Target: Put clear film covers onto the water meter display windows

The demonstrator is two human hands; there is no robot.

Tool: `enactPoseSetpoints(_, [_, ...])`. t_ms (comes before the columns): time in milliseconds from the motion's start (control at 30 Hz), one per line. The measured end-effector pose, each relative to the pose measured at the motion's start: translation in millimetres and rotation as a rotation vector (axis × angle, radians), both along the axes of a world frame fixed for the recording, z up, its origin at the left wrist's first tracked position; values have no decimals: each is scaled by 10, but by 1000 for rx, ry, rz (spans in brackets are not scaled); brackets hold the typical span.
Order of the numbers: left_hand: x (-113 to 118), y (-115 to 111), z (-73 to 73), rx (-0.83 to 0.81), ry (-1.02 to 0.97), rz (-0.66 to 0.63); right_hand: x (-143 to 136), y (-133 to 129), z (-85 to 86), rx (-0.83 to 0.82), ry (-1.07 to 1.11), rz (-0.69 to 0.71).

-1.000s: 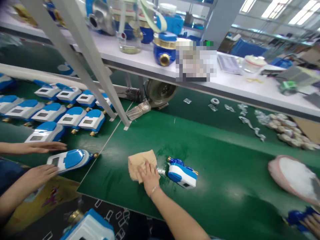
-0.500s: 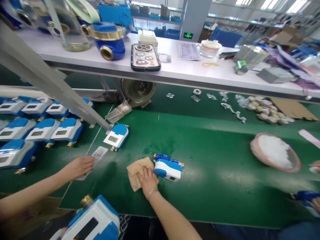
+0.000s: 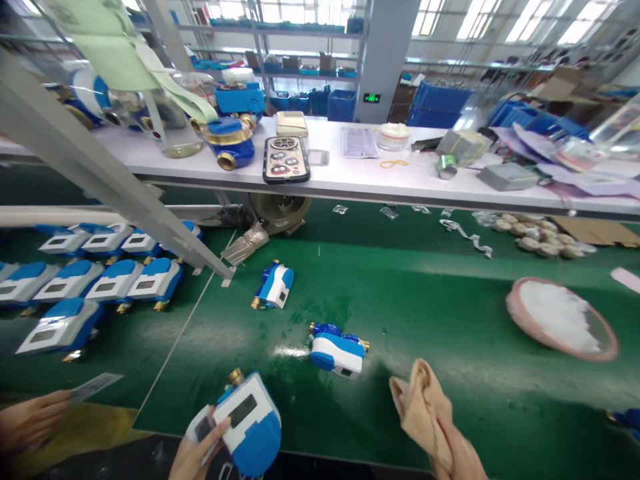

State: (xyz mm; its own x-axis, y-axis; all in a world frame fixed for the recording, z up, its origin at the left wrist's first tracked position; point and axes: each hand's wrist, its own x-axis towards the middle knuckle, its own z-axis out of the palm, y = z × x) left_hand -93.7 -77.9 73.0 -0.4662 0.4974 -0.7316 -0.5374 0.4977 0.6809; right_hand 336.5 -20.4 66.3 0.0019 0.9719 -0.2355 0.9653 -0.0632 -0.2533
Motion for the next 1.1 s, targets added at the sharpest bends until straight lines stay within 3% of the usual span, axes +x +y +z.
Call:
enactPoseSetpoints(133, [69,242,-170,55,-17,-62,-560,1175,-145,113,196,-55])
enactPoseSetpoints(233, [114,340,-259,64,-18,-116,-1003,1603,-288,75,398,-13])
enactPoseSetpoints(333, [155,395,-344,56,-18,-164,-1176,1384,-360,-46,595,-80])
enactPoseSetpoints(500, [171,500,-464,23,-13,-230,-1240,367,-476,-380,842,-481])
enactPoseSetpoints(567, [168,552,-488,4,-10,-251,-1384,179,-583,-525,979,-576])
enactPoseSetpoints(700, [144,676,-498,-27,-16,-295,-1816,411,-846,-586,1166,-770])
enactPoseSetpoints(833, [95,817,-548,-67,-26,-338,-2132,775,-1034,-477,1120,-1001])
enactPoseSetpoints(967, [21,883,-653,-103,-36,-373,-2158,1011,-1107,-298,959,-1138])
enactPoseSetpoints(1100, [-52,906,-688,-123,-54,-419,-1941,1256,-1042,-158,839,-1075])
